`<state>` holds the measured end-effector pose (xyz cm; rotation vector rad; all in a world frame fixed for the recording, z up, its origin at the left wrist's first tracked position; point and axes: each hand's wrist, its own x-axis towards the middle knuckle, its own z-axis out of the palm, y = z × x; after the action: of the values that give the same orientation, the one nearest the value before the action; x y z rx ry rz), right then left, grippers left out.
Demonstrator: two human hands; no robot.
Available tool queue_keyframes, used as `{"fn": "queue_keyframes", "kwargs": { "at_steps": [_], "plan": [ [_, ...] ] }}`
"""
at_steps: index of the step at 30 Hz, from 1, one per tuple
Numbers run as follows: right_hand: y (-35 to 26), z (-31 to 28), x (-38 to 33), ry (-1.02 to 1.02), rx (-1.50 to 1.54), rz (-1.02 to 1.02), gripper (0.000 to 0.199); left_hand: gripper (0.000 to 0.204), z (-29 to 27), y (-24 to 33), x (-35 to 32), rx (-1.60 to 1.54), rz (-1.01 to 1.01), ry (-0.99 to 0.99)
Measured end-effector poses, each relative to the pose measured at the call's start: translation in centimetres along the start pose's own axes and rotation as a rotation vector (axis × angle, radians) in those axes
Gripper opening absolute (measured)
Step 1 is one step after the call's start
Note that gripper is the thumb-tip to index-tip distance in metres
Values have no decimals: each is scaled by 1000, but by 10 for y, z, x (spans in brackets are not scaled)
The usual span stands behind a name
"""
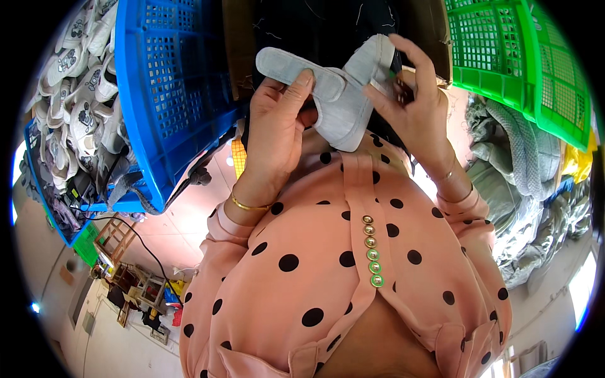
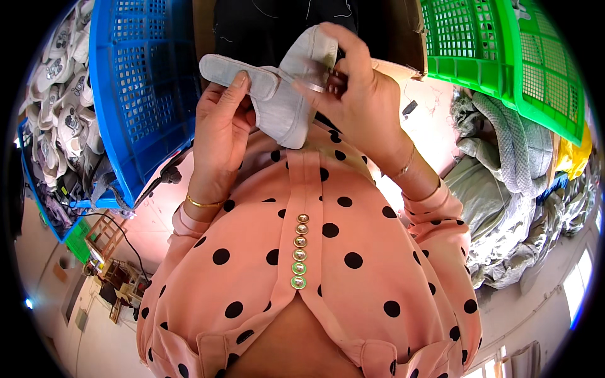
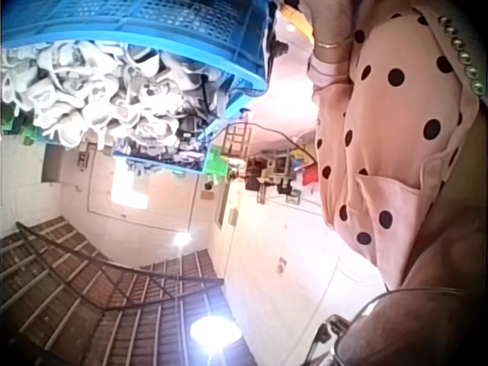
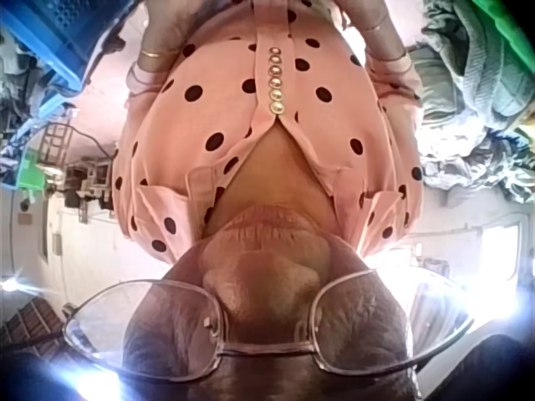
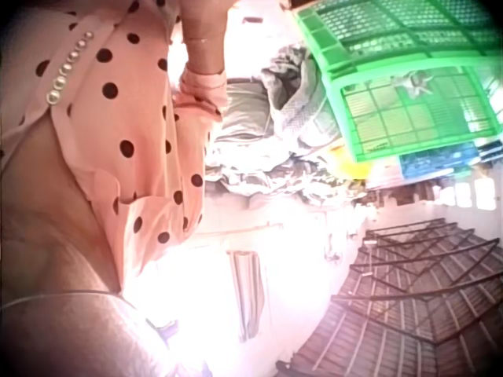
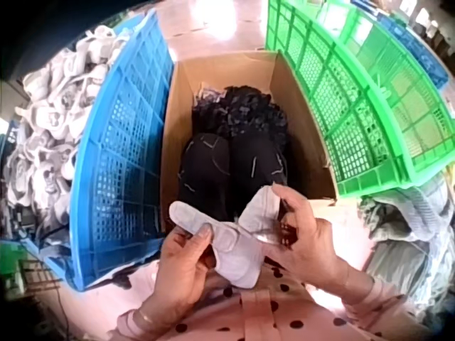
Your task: The person sits on the floor and uses scissors to trim excess fabric and threads from the edges of white slippers. They handle the slippers one at a time, turning them over to access different sides, and place the finished items into a blue basket.
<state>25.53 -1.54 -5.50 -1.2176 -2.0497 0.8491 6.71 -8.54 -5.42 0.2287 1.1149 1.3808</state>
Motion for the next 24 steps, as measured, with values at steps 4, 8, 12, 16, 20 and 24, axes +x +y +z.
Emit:
{"fn": "queue_keyframes", "kwargs": {
  "at_steps": [4,8,12,16,20,24],
  "plan": [
    [36,25,6,-95,253,134,53,24,-13,-14,5,192,-33,40],
    [35,29,5,-146,240,185,49,42,-26,-19,13,898,418,177],
    [35,28,4,-155,244,232,49,39,-11,-4,10,1398,1012,84],
    [39,32,2,-135,330,191,50,13,-8,-16,19,1444,1102,-206],
    [42,35,1,-149,327,205,50,9,-10,-18,25,1397,945,-291],
    [40,37,2,-144,315,187,51,8,-9,-8,31,1399,740,-376]
  ]
}}
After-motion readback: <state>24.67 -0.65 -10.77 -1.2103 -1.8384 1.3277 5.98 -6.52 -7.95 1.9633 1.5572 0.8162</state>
